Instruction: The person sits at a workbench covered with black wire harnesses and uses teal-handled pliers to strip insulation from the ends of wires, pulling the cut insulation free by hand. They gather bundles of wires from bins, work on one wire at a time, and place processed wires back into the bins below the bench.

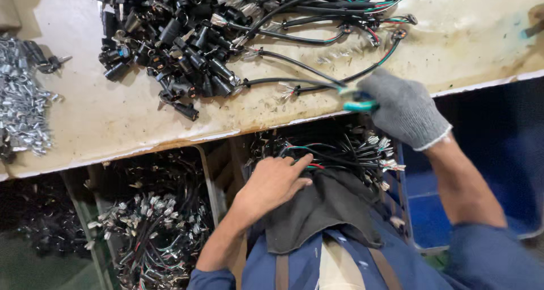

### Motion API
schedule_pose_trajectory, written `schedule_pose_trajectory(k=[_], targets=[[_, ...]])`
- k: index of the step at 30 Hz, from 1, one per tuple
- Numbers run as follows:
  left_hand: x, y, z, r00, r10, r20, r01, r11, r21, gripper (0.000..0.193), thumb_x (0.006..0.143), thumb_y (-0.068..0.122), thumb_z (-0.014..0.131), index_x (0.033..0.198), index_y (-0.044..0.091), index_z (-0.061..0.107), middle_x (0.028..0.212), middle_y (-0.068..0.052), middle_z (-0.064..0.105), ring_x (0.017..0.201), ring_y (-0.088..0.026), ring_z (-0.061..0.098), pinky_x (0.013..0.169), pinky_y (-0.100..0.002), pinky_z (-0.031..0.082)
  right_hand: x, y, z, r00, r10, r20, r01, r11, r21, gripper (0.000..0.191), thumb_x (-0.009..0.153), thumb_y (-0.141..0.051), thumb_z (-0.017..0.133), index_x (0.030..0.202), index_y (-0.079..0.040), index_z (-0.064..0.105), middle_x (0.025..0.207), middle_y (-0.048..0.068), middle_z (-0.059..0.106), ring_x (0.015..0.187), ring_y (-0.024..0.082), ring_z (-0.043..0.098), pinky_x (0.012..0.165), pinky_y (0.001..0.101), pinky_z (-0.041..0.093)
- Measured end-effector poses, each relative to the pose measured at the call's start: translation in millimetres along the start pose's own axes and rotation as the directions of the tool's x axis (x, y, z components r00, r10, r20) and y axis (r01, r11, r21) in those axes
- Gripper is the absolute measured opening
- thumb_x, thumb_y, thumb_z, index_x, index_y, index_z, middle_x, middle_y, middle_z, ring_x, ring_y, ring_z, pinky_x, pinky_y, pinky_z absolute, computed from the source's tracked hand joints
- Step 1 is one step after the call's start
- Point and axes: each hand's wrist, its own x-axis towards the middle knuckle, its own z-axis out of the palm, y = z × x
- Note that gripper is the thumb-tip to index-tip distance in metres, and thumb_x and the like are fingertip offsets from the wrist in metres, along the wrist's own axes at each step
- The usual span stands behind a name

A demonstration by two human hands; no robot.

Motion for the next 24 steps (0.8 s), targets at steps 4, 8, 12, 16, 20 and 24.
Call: schedule_pose_trajectory(k=[4, 8, 12, 16, 20, 24], targets=[[-7.4, -6.3, -28.1, 0.906, -0.050, -0.421, 0.015, 0.996, -0.086, 0.036, 0.094, 0.012, 0.064, 0.130, 0.012, 0.066, 0.091, -0.008, 0.070, 0.084, -0.031, 0.068, 0.077, -0.045, 0.053, -8.7, -18.7, 8.1, 0.905, -0.164, -0.393, 0.126, 0.985, -0.122, 0.033, 0.080, -0.030, 0.083, 0.100, -0.007, 0.070, 0.083, 0.013, 0.065, 0.071, 0.036, 0.066, 0.059, 0.0480, 0.049], [-10.9, -41.9, -61.5, 0.657, -0.035, -0.753, 0.272, 0.943, 0.193, 0.040, 0.092, -0.005, 0.064, 0.130, 0.007, 0.066, 0.122, -0.017, 0.065, 0.116, -0.037, 0.062, 0.100, -0.048, 0.052, -12.8, -49.0, 34.3, 0.984, -0.052, -0.168, 0.044, 0.998, -0.053, 0.011, 0.091, -0.013, 0.075, 0.100, -0.014, 0.068, 0.085, 0.010, 0.064, 0.068, 0.031, 0.065, 0.058, 0.0455, 0.049], [8.1, -88.6, -72.3, 0.717, -0.024, -0.696, 0.359, 0.869, 0.341, 0.035, 0.085, -0.003, 0.067, 0.117, 0.011, 0.071, 0.146, -0.019, 0.056, 0.142, -0.038, 0.045, 0.117, -0.055, 0.035, -15.3, -38.3, 63.2, 0.999, 0.034, -0.041, -0.040, 0.988, -0.151, 0.018, 0.091, -0.021, 0.077, 0.105, -0.015, 0.066, 0.087, 0.011, 0.065, 0.066, 0.032, 0.066, 0.054, 0.0455, 0.049], [16.6, -113.6, -79.5, 0.798, 0.052, -0.600, 0.249, 0.879, 0.408, 0.019, 0.092, 0.003, 0.067, 0.105, 0.015, 0.073, 0.160, -0.016, 0.048, 0.153, -0.035, 0.032, 0.125, -0.058, 0.024, -15.4, -18.0, 74.3, 0.999, 0.008, -0.048, -0.012, 0.996, -0.088, 0.036, 0.081, -0.016, 0.074, 0.115, -0.011, 0.063, 0.089, 0.012, 0.067, 0.070, 0.034, 0.068, 0.055, 0.0455, 0.052], [3.6, -111.6, -78.6, 0.641, -0.057, -0.766, -0.093, 0.984, -0.151, 0.025, 0.098, 0.009, 0.068, 0.123, 0.015, 0.069, 0.159, -0.010, 0.047, 0.158, -0.035, 0.028, 0.129, -0.053, 0.029, -10.4, -14.3, 65.8, 0.964, 0.208, -0.166, -0.130, 0.912, 0.388, 0.022, 0.094, -0.010, 0.073, 0.115, -0.009, 0.063, 0.090, 0.010, 0.067, 0.071, 0.026, 0.063, 0.059, 0.0369, 0.049], [9.8, -88.4, -40.5, 0.563, -0.171, -0.808, -0.431, 0.774, -0.464, 0.030, 0.109, 0.020, 0.058, 0.139, 0.017, 0.055, 0.135, -0.007, 0.064, 0.136, -0.023, 0.047, 0.120, -0.042, 0.038, -12.0, -29.1, 65.6, 0.772, 0.614, 0.165, -0.385, 0.244, 0.890, 0.017, 0.086, 0.001, 0.062, 0.100, -0.008, 0.060, 0.079, 0.006, 0.063, 0.056, 0.010, 0.051, 0.047, 0.0242, 0.038]])
